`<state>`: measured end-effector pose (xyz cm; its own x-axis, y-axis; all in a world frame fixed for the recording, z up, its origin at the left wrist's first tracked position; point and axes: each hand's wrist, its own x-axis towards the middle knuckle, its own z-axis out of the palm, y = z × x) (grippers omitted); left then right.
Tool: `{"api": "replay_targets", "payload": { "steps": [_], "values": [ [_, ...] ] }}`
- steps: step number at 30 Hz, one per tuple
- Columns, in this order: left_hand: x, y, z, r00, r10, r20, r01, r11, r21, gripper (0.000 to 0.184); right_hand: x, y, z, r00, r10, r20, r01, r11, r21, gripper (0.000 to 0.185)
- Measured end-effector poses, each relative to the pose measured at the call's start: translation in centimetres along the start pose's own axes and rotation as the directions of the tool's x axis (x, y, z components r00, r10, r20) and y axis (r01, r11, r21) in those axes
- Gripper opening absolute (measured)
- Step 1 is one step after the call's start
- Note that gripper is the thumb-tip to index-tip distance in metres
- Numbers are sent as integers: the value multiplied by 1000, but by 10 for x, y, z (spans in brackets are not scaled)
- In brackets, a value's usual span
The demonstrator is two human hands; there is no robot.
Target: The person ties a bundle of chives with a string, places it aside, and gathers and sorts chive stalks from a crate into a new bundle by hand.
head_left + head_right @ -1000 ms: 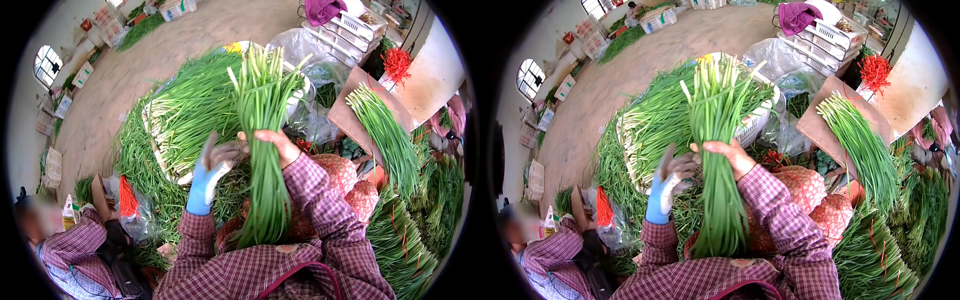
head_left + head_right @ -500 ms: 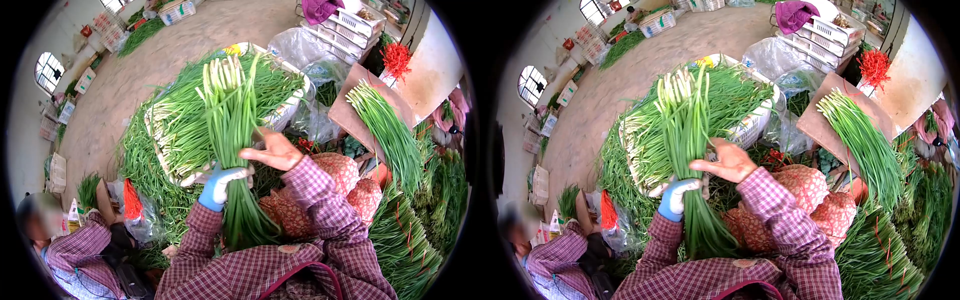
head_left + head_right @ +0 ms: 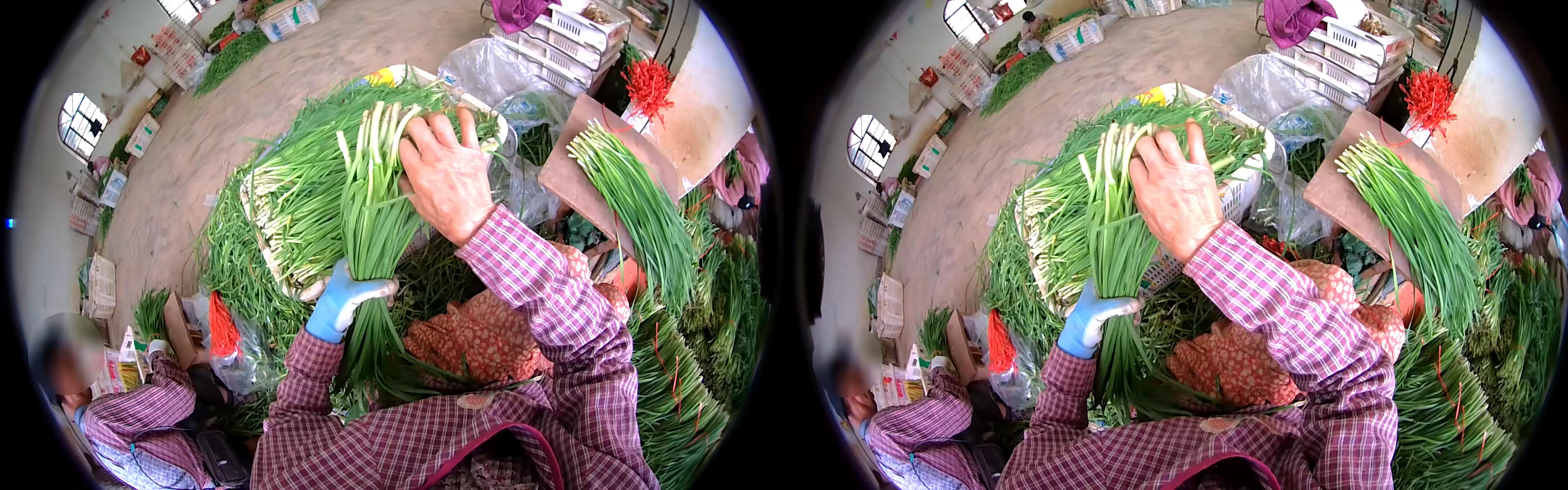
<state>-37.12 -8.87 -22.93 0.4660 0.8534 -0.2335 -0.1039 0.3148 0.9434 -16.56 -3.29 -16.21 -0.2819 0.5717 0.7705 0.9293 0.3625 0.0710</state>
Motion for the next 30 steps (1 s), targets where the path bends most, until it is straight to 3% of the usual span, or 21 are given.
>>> {"api": "replay_targets", "payload": {
  "steps": [9, 11, 12, 13, 15, 16, 17, 18, 19, 20, 22, 23, 25, 27, 29, 30],
  "values": [
    [-1, -11, -9, 997, -77, -21, 78, 994, 71, 46, -14, 14, 38, 1000, 2, -2, -2, 998, -65, 13],
    [-4, -12, -11, 995, -94, -28, 96, 992, 78, 47, -20, 23, 46, 994, 35, 101, -24, 994, -106, 13],
    [-7, -9, -9, 996, -86, -24, 88, 992, 85, 48, -13, 27, 44, 957, 178, 230, -177, 984, -27, 16],
    [-9, -8, -9, 997, -78, -19, 80, 992, 93, 50, -9, 36, 44, 955, 199, 218, -186, 979, -80, 19],
    [-13, -15, -14, 995, -95, -5, 95, 991, 91, 53, -1, 53, 29, 832, 324, 451, -339, 939, -48, 21],
    [-15, -17, -17, 995, -102, 14, 101, 993, 69, 53, 3, 62, 21, 787, 382, 484, -392, 916, -86, 22],
    [-18, -20, -21, 994, -107, 30, 105, 993, 46, 54, 0, 79, 26, 830, 409, 379, -397, 911, -113, 24],
    [-21, -25, -27, 994, -101, 32, 100, 995, 29, 53, -1, 97, 26, 792, 489, 365, -487, 867, -106, 25],
    [-24, -28, -32, 995, -100, 25, 100, 995, 25, 53, -9, 114, 26, 874, 443, 199, -415, 895, -166, 23],
    [-27, -30, -36, 997, -82, 5, 82, 997, 1, 51, -12, 129, 23, 846, 501, 182, -480, 864, -151, 21],
    [-33, -28, -43, 997, -72, -15, 71, 997, -30, 43, -27, 159, 20, 874, 480, 81, -454, 863, -222, 21],
    [-35, -31, -48, 997, -68, -28, 67, 997, -35, 43, -28, 160, 12, 827, 547, 132, -496, 819, -288, 23],
    [-39, -38, -59, 996, -33, -79, 28, 998, -64, 43, -39, 149, 10, 790, 511, 337, -354, 831, -430, 29],
    [-40, -37, -59, 995, -30, -100, 23, 997, -69, 47, -42, 113, 1, 387, 483, 785, -376, 860, -344, 34],
    [-38, -38, -60, 998, -11, -69, 6, 997, -80, 52, -57, 83, 3, 434, 307, 847, -308, 934, -180, 34],
    [-38, -40, -59, 996, -19, -83, 12, 996, -86, 52, -64, 76, 14, 691, 154, 706, -298, 951, 84, 30]
  ]
}}
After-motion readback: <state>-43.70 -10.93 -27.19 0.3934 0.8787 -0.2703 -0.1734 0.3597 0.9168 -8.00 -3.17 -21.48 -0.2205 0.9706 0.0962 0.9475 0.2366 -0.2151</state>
